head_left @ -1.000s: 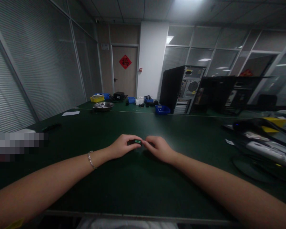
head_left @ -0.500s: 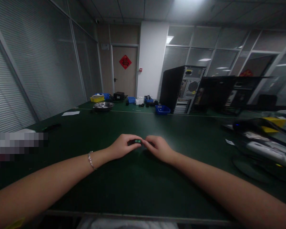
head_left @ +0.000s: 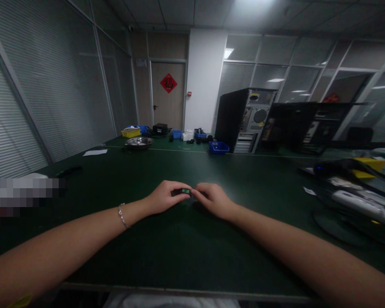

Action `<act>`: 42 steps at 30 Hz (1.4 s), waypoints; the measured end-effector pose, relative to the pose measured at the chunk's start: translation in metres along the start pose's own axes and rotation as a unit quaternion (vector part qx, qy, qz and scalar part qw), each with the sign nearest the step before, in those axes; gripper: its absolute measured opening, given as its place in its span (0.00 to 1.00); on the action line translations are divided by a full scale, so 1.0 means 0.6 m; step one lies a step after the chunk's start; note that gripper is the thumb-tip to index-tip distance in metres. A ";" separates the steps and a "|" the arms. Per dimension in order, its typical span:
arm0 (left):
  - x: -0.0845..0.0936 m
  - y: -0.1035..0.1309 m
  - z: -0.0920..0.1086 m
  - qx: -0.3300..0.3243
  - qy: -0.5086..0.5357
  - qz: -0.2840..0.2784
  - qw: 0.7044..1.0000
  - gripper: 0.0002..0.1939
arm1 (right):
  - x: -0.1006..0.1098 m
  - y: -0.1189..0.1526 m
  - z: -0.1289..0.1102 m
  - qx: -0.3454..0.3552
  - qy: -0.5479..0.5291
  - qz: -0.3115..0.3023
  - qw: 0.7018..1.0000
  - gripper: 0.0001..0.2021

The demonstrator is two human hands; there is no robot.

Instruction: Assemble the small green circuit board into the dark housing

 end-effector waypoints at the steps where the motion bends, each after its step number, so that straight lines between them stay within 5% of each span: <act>1: -0.001 0.000 -0.002 0.004 0.003 -0.001 1.000 0.15 | 0.001 0.000 -0.001 0.000 0.001 0.000 1.000 0.16; 42: -0.004 -0.001 -0.008 0.026 0.074 0.003 0.997 0.16 | 0.002 -0.002 0.005 -0.028 -0.045 0.017 0.998 0.18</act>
Point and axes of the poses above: each hand's wrist, its own y-axis away from the middle knuckle, its own x-axis out of the back of the hand, z = x × y, the point moved 10 cm from there along -y, towards the middle knuckle, and after that the axes turned 13 degrees about -y, right-handed, at the moved point
